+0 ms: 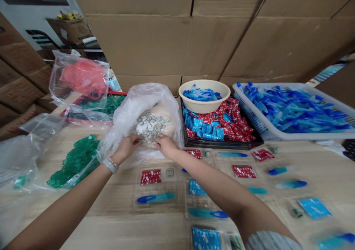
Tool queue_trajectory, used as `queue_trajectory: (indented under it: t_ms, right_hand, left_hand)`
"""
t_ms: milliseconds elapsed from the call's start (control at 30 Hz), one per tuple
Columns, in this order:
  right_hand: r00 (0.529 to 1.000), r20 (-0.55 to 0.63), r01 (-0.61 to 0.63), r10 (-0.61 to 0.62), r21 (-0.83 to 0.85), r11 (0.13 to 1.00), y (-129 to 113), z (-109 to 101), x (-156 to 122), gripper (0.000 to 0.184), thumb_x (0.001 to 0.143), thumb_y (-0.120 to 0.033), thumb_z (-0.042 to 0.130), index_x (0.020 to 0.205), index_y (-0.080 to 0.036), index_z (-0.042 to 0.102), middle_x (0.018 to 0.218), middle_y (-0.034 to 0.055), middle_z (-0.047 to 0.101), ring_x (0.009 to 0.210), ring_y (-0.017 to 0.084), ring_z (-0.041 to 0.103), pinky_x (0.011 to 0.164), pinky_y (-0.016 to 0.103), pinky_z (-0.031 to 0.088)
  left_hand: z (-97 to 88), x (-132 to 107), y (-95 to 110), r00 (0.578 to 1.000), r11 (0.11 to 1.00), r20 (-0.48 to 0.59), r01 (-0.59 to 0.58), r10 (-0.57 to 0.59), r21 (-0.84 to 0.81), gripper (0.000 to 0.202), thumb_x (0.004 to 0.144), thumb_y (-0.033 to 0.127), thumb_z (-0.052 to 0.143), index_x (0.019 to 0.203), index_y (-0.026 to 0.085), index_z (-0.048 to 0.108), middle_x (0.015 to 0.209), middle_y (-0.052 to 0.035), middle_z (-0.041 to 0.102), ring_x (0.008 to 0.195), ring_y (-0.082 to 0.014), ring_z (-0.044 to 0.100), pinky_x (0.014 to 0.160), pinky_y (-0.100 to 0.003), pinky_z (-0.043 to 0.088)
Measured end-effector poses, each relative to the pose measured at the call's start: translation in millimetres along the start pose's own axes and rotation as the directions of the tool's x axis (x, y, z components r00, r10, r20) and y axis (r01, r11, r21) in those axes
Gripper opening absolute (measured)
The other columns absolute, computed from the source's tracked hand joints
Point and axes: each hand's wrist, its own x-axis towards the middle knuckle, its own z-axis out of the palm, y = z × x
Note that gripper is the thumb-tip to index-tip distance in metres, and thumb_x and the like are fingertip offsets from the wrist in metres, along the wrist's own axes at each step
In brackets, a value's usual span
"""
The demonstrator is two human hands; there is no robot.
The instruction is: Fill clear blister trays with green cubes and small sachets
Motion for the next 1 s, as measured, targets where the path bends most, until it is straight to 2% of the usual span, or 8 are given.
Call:
queue_trajectory:
  t_ms: [100,167,267,400,467,600,900,1000]
  right_hand:
    - [1.000,0.006,-0.016,0.016,-0.006,1.000,0.3,6.3,3.4,0.016,0.077,-0.014,0.051,0.086,-0.015,0.064,0.087,0.0061,0.058,0.085,0.014,0.053,0.076,0.024,0.040]
    - [0.999,0.012,-0.037,0.038,-0.021,0.999,-0.1,9.6,5.6,0.017,0.077,-0.014,0.051,0.088,-0.015,0.064,0.088,0.0064,0.058,0.085,0.015,0.053,0.077,0.024,0.039]
    - [0.999,0.009,-0.041,0.041,-0.036,0.999,-1.6,12.9,8.0,0.019,0.077,-0.015,0.050,0.090,-0.014,0.063,0.090,0.0068,0.058,0.087,0.015,0.053,0.078,0.024,0.039]
    - [1.000,0.025,-0.012,0.014,-0.076,0.997,-3.5,16.2,9.7,0.020,0.077,-0.015,0.049,0.092,-0.013,0.063,0.092,0.0083,0.057,0.086,0.016,0.053,0.077,0.024,0.039]
    - [0.999,0.035,0.007,-0.002,-0.121,0.993,-2.8,19.1,9.8,0.022,0.078,-0.015,0.048,0.092,-0.013,0.063,0.092,0.0093,0.057,0.085,0.016,0.053,0.075,0.025,0.039]
    - [0.997,0.077,0.037,-0.019,-0.238,0.970,1.8,27.1,10.1,0.024,0.080,-0.015,0.042,0.089,-0.011,0.063,0.088,0.0107,0.058,0.080,0.017,0.053,0.070,0.026,0.039]
    - [0.996,0.088,0.052,-0.024,-0.322,0.945,1.9,29.2,13.2,0.028,0.082,-0.018,0.036,0.090,-0.012,0.062,0.087,0.0111,0.058,0.078,0.019,0.053,0.065,0.028,0.039]
    - [0.995,0.100,0.036,-0.002,-0.339,0.940,1.3,28.8,12.5,0.026,0.081,-0.018,0.037,0.089,-0.014,0.062,0.088,0.0088,0.058,0.079,0.017,0.052,0.067,0.026,0.039]
  left_hand:
    - [-0.7,6.3,8.0,0.994,0.997,0.097,-0.060,0.055,0.045,0.022,0.074,0.016,0.047,0.087,0.015,0.064,0.086,-0.0076,0.064,0.080,-0.0181,0.057,0.075,-0.030,0.043]
    - [0.0,7.2,11.5,0.988,0.993,0.119,-0.102,0.094,0.064,0.022,0.076,0.016,0.046,0.086,0.015,0.065,0.088,-0.0082,0.064,0.082,-0.0185,0.056,0.077,-0.030,0.042]
    - [1.9,2.9,13.5,0.982,0.987,0.121,-0.154,0.147,0.045,0.024,0.077,0.014,0.044,0.088,0.015,0.064,0.091,-0.0090,0.063,0.084,-0.0183,0.056,0.078,-0.030,0.041]
    - [5.1,-3.1,14.5,0.990,0.992,0.068,-0.128,0.126,0.013,0.030,0.077,0.016,0.046,0.105,0.012,0.057,0.093,-0.0108,0.062,0.083,-0.0184,0.056,0.076,-0.029,0.042]
    - [6.8,-2.9,15.9,0.988,0.990,0.065,-0.141,0.139,0.018,0.027,0.077,0.018,0.048,0.100,0.012,0.059,0.090,-0.0105,0.062,0.082,-0.0185,0.056,0.076,-0.029,0.042]
    - [10.0,1.5,19.1,0.963,0.968,0.125,-0.247,0.240,0.045,0.019,0.079,0.021,0.047,0.084,0.015,0.065,0.083,-0.0084,0.061,0.082,-0.0185,0.054,0.077,-0.030,0.041]
    - [13.0,2.3,17.6,0.960,0.968,0.133,-0.249,0.245,0.013,0.024,0.079,0.019,0.043,0.097,0.016,0.060,0.090,-0.0073,0.061,0.084,-0.0179,0.055,0.078,-0.030,0.040]
    - [10.8,0.7,19.6,0.955,0.963,0.140,-0.268,0.261,0.032,0.022,0.079,0.018,0.043,0.091,0.017,0.062,0.082,-0.0063,0.061,0.079,-0.0174,0.054,0.075,-0.029,0.041]
